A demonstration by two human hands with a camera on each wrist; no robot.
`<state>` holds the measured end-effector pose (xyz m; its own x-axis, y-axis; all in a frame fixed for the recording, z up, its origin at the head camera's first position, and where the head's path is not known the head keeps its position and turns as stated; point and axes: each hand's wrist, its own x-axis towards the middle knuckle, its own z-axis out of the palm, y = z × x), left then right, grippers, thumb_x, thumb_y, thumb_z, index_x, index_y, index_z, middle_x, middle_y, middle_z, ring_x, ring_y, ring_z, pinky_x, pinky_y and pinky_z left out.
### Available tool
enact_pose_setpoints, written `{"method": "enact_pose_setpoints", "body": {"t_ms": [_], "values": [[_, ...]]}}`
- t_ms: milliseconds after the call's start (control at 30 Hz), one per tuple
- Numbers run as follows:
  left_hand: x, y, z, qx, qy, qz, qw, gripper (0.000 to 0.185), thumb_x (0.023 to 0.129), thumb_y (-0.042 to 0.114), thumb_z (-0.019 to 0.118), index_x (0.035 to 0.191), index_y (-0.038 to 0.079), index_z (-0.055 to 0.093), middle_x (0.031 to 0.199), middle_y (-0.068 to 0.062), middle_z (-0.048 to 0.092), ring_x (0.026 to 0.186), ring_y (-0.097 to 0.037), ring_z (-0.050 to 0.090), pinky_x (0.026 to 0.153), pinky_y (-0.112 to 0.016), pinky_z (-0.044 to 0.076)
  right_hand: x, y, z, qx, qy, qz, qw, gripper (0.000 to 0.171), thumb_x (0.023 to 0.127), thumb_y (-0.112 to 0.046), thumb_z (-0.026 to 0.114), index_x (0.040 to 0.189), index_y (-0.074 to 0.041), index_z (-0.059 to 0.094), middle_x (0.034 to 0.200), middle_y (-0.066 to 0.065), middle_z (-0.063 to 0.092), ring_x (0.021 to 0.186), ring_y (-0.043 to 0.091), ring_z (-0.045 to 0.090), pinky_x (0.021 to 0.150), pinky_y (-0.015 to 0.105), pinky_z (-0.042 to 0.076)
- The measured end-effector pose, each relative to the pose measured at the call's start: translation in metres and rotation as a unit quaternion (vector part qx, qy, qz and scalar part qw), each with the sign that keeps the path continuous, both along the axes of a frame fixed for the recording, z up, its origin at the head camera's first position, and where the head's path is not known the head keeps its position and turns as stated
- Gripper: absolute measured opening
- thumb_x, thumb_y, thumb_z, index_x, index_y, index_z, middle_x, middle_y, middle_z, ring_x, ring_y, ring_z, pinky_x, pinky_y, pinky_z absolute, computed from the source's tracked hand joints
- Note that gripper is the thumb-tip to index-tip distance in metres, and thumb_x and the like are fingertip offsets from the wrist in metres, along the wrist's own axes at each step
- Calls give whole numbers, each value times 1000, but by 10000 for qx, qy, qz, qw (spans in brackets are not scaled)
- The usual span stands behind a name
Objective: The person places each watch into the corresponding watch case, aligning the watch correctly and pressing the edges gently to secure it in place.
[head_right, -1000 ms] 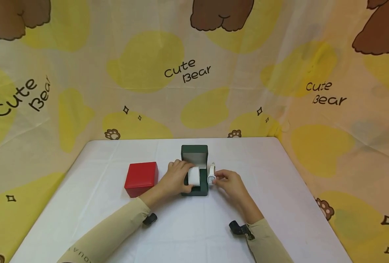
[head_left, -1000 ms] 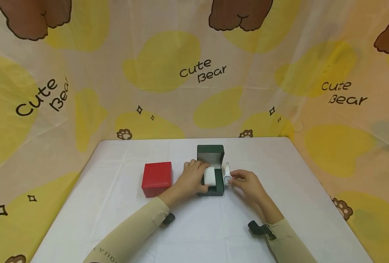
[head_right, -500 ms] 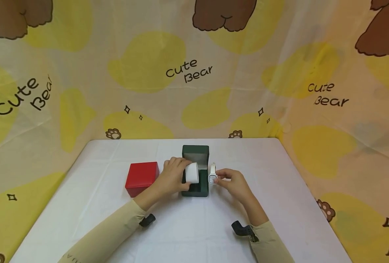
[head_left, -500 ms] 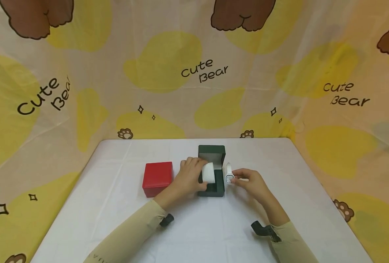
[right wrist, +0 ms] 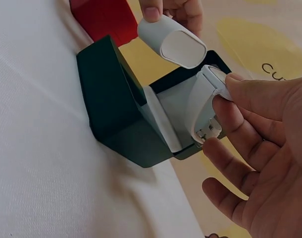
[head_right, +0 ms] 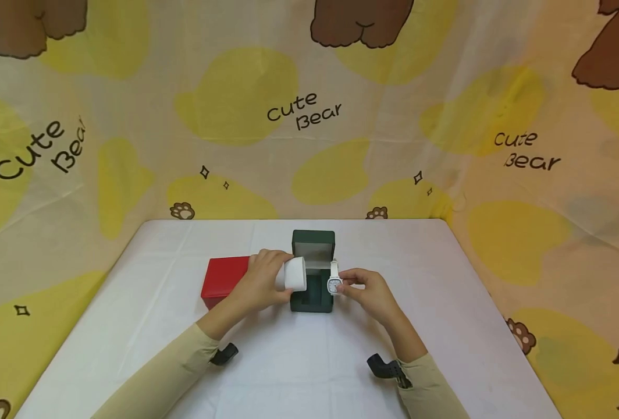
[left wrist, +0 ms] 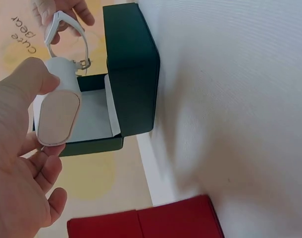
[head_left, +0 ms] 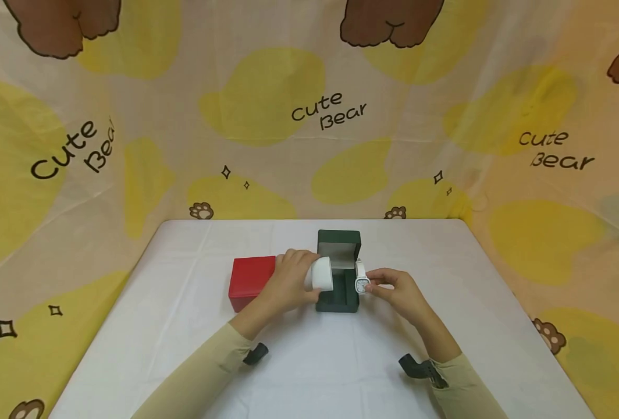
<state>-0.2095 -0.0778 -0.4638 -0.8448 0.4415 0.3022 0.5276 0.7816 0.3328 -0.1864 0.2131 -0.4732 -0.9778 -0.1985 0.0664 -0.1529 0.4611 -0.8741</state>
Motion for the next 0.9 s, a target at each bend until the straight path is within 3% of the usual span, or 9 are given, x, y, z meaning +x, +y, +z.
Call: {"method": "enact_pose_setpoints", "body": {"t_ms": [200,500,900], "values": [[9,-14,4,309,-55,-22,9995,73,71,31,91,135,15,58,133,-3,59,119,-22,50,94,-44,39,-1,-6,3,51,54,98,9999,31,89,-20,81,117,-8,75,98,3,74,108,25,62,82,31,53],[18,-32,4,263,-62,57,9996,75,72,31,91,137,17,58,136,-3,58,122,-23,48,95,-44,36,-3,-24,11,-88,43,318,9994,29,87,-20,83,113,-9,76,95,2,75,106,25,63,80,30,51],[28,-40,0,251,-109,201,9994,79,71,31,91,140,17,55,133,-1,61,116,-21,50,96,-43,36,-6,-50,15,-318,-64,558,9979,29,89,-16,80,116,-7,75,98,5,75,100,21,63,76,25,52]]}}
